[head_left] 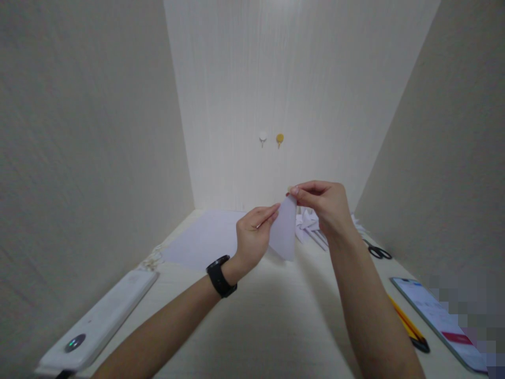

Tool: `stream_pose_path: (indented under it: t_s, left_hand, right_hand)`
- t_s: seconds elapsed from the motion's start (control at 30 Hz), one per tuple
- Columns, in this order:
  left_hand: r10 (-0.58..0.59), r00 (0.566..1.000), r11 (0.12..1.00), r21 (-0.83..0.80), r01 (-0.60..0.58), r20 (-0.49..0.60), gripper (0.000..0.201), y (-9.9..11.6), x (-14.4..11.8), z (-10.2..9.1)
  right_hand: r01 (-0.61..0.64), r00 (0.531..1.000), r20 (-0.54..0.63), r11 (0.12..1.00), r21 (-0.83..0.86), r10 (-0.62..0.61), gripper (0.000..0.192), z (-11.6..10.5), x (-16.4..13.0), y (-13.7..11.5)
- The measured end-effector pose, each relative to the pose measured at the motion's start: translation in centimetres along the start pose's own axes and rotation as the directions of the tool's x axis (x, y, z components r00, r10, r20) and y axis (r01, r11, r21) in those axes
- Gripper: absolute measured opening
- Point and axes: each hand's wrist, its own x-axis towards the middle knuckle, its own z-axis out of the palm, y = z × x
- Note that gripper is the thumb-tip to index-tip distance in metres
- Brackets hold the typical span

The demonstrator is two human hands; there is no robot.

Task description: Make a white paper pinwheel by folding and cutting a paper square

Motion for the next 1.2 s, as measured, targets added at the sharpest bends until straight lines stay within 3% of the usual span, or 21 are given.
stream_pose_path:
  t_s: [0.37, 0.67, 0.93, 1.2]
  left_hand:
    - [-0.116, 0.993, 0.991, -0.068, 0.117, 0.012, 0.017, 0.7, -0.3, 0.5]
    - [-0.239, 0.971, 0.964, -0.119, 0.239, 0.015, 0.017, 1.2, -0.4, 0.7]
    - [-0.243, 0.97, 0.963, -0.121, 0.241, -0.006, 0.018, 0.9, -0.5, 0.6]
    - [-0.225, 0.974, 0.967, -0.123, 0.224, -0.001, 0.018, 0.8, -0.7, 0.7]
  right_hand:
    - [-0.039, 0.989, -0.145, 0.999, 0.024, 0.042, 0.02, 0.7, 0.1, -0.1]
    - [-0.073, 0.985, -0.152, 0.995, 0.065, 0.082, 0.022, 1.1, 0.1, 0.1]
    - [-0.123, 0.992, 0.018, 0.992, 0.03, 0.122, 0.036, 0.2, 0.1, -0.2]
    - [-0.109, 0.993, 0.04, 0.994, -0.025, 0.11, 0.034, -0.1, 0.2, -0.4]
